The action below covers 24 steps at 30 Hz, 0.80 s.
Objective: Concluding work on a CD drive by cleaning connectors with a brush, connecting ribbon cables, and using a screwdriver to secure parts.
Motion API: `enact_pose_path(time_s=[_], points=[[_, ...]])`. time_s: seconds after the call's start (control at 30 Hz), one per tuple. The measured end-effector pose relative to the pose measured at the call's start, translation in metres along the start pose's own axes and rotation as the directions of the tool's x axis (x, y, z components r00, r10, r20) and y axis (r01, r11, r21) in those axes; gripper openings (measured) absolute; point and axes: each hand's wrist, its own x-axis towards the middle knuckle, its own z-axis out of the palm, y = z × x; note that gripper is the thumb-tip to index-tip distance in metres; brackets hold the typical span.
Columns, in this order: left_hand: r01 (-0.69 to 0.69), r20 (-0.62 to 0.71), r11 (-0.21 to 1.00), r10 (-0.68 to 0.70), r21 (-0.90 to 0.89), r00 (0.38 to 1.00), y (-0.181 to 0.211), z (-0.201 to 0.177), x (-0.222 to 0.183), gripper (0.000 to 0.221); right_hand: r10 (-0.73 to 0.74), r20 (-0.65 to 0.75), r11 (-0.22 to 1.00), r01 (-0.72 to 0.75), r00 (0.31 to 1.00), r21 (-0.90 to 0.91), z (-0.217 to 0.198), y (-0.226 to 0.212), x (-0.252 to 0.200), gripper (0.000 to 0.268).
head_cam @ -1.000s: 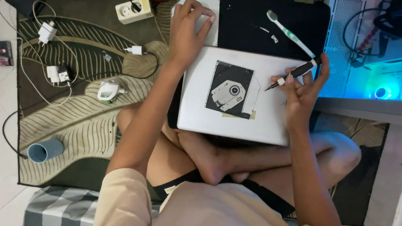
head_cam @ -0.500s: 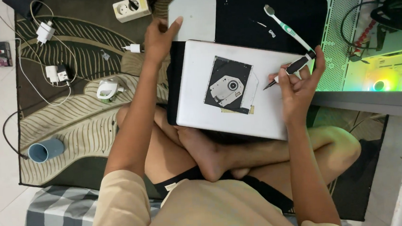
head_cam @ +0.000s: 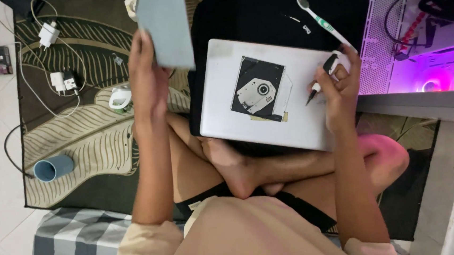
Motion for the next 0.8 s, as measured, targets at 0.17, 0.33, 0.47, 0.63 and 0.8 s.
enact_pose_path(time_s=[0.17, 0.33, 0.47, 0.63, 0.8], points=[[0.361, -0.251, 0.918, -0.393, -0.166, 0.884, 0.015, 0.026, -0.078, 0.068, -0.133, 0.177, 0.952, 0.175, 0.975, -0.25, -0.018, 0.01, 0.007, 0.056], [0.413, 0.15, 0.615, -0.434, -0.672, 0.889, -0.095, -0.034, -0.147, 0.03, -0.303, 0.447, 0.637, 0.528, 0.842, -0.562, -0.011, -0.025, 0.036, 0.059], [0.429, 0.121, 0.761, -0.428, -0.486, 0.896, -0.107, -0.022, -0.176, 0.022, -0.291, 0.468, 0.3, 0.544, 0.834, -0.784, -0.01, -0.016, 0.079, 0.037], [0.468, 0.039, 0.849, -0.474, -0.247, 0.88, -0.093, -0.022, -0.182, 0.042, -0.178, 0.578, 0.122, 0.601, 0.796, -0.79, -0.01, -0.002, 0.105, 0.036], [0.428, 0.058, 0.902, -0.431, 0.057, 0.9, -0.068, -0.029, -0.171, 0.052, -0.198, 0.59, 0.213, 0.622, 0.782, -0.753, -0.015, 0.004, 0.098, 0.045]])
